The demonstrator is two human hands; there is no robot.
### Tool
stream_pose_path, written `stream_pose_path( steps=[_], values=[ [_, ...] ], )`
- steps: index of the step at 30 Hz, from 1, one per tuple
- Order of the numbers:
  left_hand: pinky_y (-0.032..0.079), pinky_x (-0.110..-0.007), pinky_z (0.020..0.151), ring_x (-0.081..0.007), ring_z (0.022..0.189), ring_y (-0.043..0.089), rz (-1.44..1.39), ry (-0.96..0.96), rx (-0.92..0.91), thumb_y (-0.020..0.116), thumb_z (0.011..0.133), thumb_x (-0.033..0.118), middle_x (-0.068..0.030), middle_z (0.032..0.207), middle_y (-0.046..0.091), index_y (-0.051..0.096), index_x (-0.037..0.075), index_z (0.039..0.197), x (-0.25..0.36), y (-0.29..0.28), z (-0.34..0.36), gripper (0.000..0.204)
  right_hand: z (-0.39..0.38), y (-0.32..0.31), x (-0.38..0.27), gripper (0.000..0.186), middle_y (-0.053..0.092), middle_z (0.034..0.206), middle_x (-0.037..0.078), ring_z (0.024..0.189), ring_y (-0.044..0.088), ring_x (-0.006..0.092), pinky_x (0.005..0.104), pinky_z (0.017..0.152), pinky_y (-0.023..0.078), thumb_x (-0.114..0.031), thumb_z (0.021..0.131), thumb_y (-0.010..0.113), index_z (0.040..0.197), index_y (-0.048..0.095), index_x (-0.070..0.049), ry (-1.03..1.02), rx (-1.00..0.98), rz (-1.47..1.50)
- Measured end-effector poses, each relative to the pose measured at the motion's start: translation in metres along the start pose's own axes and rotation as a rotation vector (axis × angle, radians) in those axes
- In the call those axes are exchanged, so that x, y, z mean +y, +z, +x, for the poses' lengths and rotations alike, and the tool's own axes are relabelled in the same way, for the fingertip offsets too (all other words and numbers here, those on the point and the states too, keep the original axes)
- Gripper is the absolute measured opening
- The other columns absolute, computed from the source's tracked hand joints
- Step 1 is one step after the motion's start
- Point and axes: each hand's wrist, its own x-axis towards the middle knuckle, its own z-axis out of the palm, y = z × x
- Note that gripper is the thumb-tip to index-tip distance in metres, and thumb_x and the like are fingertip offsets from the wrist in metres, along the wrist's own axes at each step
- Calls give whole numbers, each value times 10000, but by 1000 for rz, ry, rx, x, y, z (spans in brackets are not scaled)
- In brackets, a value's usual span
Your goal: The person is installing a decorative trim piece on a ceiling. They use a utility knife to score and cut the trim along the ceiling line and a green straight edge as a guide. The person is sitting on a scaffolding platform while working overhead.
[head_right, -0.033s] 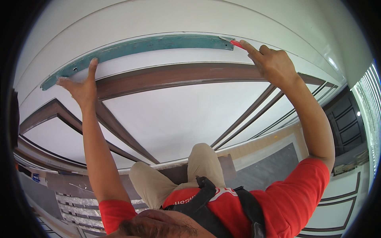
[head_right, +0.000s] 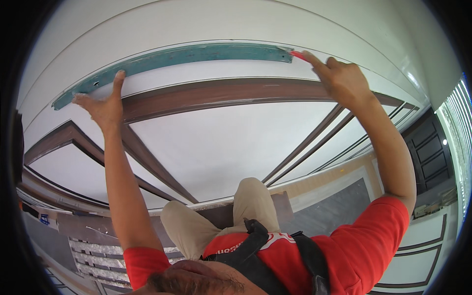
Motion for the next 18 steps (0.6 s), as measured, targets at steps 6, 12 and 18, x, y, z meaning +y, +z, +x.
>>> stream_pose_path(
  steps=[6, 12, 18],
  values=[
    [58, -608, 1250, -421, 1577, -28, 12, -47, -23, 770, 601, 859, -341, 1666, -17, -12, -164, 1560, 5, -1, -2, 1605, -18, -26, 2, 639, 608, 715, 76, 529, 578, 223, 360, 496, 519, -171, 947, 715, 1536, 474, -228, -6, 97, 71],
    [133, -686, 1206, -490, 1558, 19, 43, -16, 1, 787, 592, 846, -383, 1646, 23, 20, -189, 1547, -10, -7, -2, 1604, 106, -83, -125, 609, 616, 737, 85, 556, 602, 250, 376, 502, 515, -188, 955, 692, 1526, 479, -215, -159, 351, 288],
    [120, -741, 1173, -521, 1549, 25, -116, -41, 16, 792, 765, 630, -397, 1638, 6, 26, -153, 1566, 1, -5, -2, 1358, 252, -132, -274, 467, 698, 843, 171, 698, 702, 336, 446, 601, 544, -255, 990, 600, 1436, 538, -135, -299, 502, 513]
  ],
)
